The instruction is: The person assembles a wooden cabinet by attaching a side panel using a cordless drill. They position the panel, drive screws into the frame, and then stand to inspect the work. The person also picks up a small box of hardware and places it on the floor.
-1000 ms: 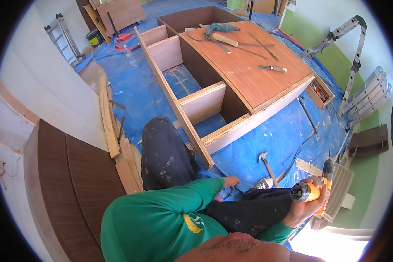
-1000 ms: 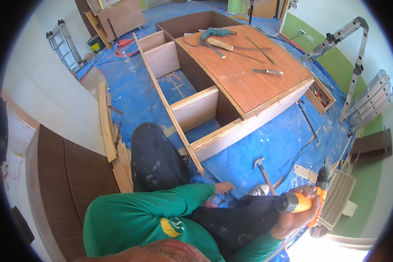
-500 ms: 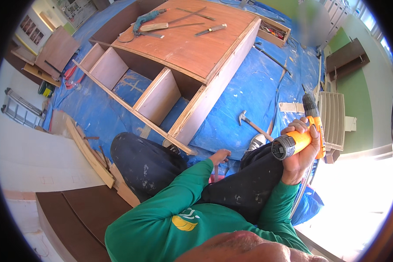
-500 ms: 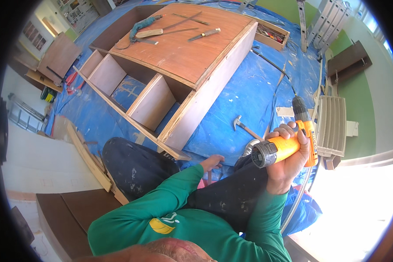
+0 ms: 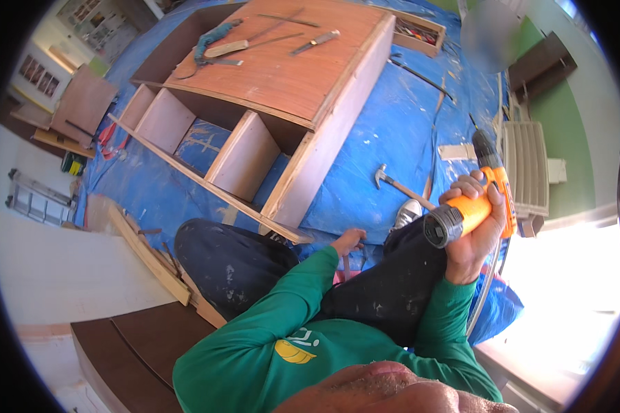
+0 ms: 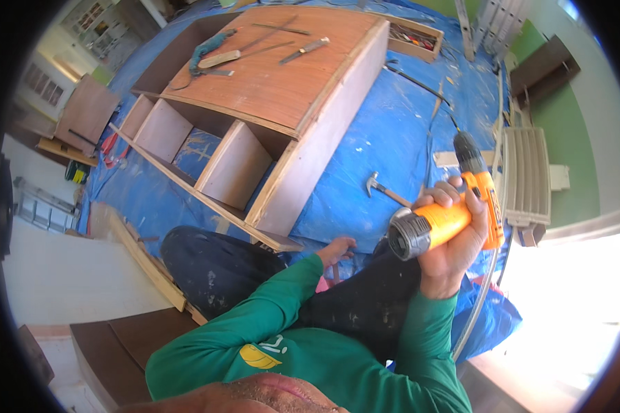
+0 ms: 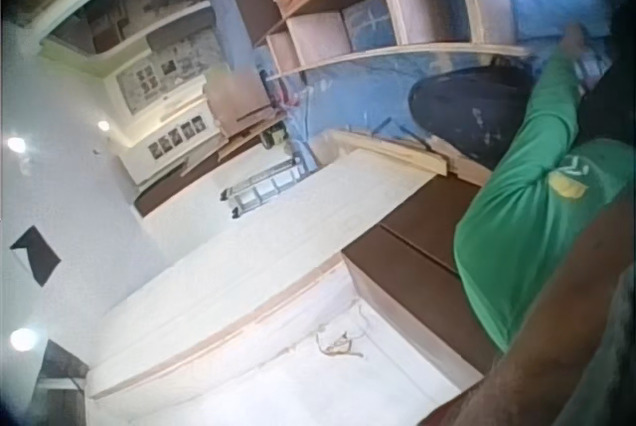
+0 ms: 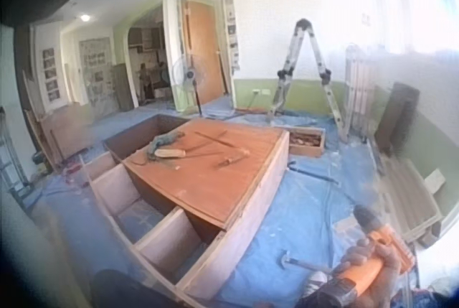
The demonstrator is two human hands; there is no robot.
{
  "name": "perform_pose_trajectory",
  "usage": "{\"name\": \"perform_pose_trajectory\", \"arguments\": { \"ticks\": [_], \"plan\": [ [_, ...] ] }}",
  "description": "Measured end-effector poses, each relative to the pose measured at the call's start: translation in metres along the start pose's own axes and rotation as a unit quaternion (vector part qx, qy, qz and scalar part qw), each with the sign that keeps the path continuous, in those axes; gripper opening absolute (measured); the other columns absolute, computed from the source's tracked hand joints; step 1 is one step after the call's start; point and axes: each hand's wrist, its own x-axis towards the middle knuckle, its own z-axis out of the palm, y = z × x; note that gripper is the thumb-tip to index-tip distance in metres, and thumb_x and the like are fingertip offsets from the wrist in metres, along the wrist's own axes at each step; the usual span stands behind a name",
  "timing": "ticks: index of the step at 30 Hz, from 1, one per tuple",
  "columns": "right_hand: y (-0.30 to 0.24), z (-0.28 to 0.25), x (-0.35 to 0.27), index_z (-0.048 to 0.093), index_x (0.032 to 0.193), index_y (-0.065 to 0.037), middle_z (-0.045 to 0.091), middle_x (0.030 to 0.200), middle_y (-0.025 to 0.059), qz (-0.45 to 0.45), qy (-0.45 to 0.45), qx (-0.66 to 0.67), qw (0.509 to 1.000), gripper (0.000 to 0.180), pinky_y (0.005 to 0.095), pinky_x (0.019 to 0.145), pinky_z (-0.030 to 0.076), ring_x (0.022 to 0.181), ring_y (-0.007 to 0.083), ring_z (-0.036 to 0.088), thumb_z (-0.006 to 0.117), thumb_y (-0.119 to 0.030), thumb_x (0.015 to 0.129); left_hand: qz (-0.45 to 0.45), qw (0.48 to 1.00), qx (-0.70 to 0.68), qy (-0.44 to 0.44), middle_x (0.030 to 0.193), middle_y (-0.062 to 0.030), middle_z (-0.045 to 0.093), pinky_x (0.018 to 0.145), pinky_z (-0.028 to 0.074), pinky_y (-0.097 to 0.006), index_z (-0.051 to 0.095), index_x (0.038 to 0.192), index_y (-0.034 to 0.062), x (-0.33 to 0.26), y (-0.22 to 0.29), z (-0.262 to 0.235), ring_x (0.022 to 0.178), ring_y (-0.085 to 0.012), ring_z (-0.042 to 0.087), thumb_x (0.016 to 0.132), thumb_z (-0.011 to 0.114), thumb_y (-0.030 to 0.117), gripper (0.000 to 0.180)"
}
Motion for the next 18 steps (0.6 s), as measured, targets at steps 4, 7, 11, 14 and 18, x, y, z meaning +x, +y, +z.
{"name": "perform_pose_trajectory", "arguments": {
  "ticks": [4, 7, 11, 14, 18],
  "plan": [
    [-0.0055, 0.0006, -0.0031, 0.049, 0.117, -0.006, 0.051, 0.089, 0.0017, -0.007, -0.012, -0.007, 1.0, 0.026, 0.0419, 0.094, 0.052, 0.086, 0.0149, 0.058, 0.063, -0.013, 0.096, 0.011, 1.0, 0.024, 0.008, 0.117, -0.0005, 0.066, 0.077, 0.05, -0.039, 0.064, 0.137, 0.0165, -0.003, 0.0045, 0.0093, 0.085, -0.0184, 0.062, 0.099, 0.059, 0.032, 0.041],
    [-0.0055, -0.0002, -0.0028, 0.049, 0.117, -0.006, 0.052, 0.09, 0.0018, 0.0, -0.014, 0.003, 1.0, 0.023, 0.0418, 0.094, 0.053, 0.086, 0.015, 0.058, 0.061, -0.012, 0.097, 0.003, 1.0, 0.01, -0.001, 0.117, -0.0003, 0.066, 0.077, 0.05, -0.039, 0.064, 0.135, 0.0156, -0.0029, 0.0048, 0.0068, 0.084, -0.018, 0.061, 0.099, 0.06, 0.035, 0.04],
    [-0.0016, 0.0011, -0.0012, 0.05, 0.116, -0.007, 0.053, 0.09, 0.0023, 0.007, -0.022, 0.004, 1.0, 0.023, 0.0424, 0.093, 0.053, 0.087, 0.0157, 0.059, 0.061, -0.011, 0.097, -0.002, 1.0, 0.002, 0.007, 0.119, -0.0001, 0.066, 0.078, 0.049, -0.039, 0.065, 0.13, 0.0139, 0.0037, 0.0007, 0.0007, 0.085, -0.0179, 0.061, 0.1, 0.061, 0.041, 0.04],
    [-0.0027, 0.0003, -0.0008, 0.05, 0.116, -0.007, 0.053, 0.09, 0.0025, 0.009, -0.023, 0.007, 1.0, 0.023, 0.0427, 0.093, 0.053, 0.087, 0.0161, 0.059, 0.061, -0.012, 0.097, -0.003, 1.0, 0.0, 0.005, 0.121, 0.0001, 0.066, 0.078, 0.049, -0.038, 0.065, 0.128, 0.0134, 0.0057, -0.0001, 0.0023, 0.085, -0.0177, 0.061, 0.101, 0.061, 0.043, 0.041],
    [-0.0043, -0.0016, -0.0001, 0.05, 0.116, -0.007, 0.053, 0.09, 0.0026, 0.008, -0.023, 0.005, 1.0, 0.022, 0.0428, 0.093, 0.053, 0.088, 0.0163, 0.059, 0.061, -0.012, 0.097, -0.008, 1.0, 0.0, 0.003, 0.121, 0.0001, 0.066, 0.079, 0.049, -0.039, 0.064, 0.128, 0.0136, 0.0054, 0.0017, 0.0059, 0.086, -0.0177, 0.06, 0.101, 0.061, 0.043, 0.041]
  ]
}}
